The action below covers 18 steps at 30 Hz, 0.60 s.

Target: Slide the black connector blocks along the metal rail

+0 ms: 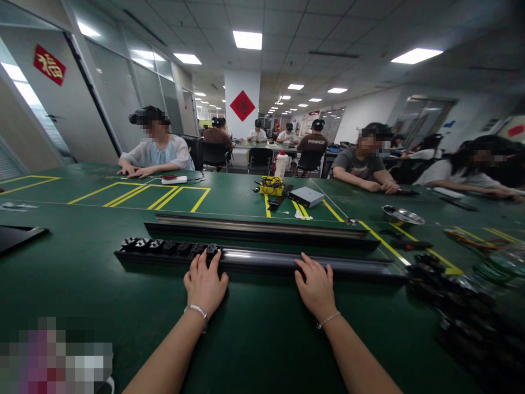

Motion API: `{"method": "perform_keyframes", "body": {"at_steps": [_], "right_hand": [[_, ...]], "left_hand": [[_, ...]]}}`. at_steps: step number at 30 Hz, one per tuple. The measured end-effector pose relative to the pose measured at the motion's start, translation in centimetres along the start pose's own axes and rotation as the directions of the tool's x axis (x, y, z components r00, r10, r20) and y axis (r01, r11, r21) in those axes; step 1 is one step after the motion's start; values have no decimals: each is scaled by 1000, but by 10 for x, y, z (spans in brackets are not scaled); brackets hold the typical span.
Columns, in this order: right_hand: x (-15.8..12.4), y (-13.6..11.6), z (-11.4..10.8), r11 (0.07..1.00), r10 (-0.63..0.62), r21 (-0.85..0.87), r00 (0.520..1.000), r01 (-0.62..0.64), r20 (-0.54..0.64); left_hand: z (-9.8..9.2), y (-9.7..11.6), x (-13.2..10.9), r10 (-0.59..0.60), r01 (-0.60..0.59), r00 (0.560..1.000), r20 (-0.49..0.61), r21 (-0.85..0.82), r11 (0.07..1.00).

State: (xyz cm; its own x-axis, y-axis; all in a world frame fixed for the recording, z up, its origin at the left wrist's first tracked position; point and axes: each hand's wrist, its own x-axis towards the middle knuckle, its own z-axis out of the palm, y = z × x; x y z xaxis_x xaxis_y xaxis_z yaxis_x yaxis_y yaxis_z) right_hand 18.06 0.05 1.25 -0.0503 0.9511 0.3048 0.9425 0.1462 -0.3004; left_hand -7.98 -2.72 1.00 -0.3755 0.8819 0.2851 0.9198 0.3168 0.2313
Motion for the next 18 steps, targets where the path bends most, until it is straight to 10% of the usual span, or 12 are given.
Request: {"method": "perform_keyframes", "body": {"at_steps": [18], "right_hand": [[1, 2, 1, 1000, -6, -6, 1000, 6, 3]], "left_hand": [[-8, 4, -2, -15, 15, 1000, 5, -29, 999]]}}
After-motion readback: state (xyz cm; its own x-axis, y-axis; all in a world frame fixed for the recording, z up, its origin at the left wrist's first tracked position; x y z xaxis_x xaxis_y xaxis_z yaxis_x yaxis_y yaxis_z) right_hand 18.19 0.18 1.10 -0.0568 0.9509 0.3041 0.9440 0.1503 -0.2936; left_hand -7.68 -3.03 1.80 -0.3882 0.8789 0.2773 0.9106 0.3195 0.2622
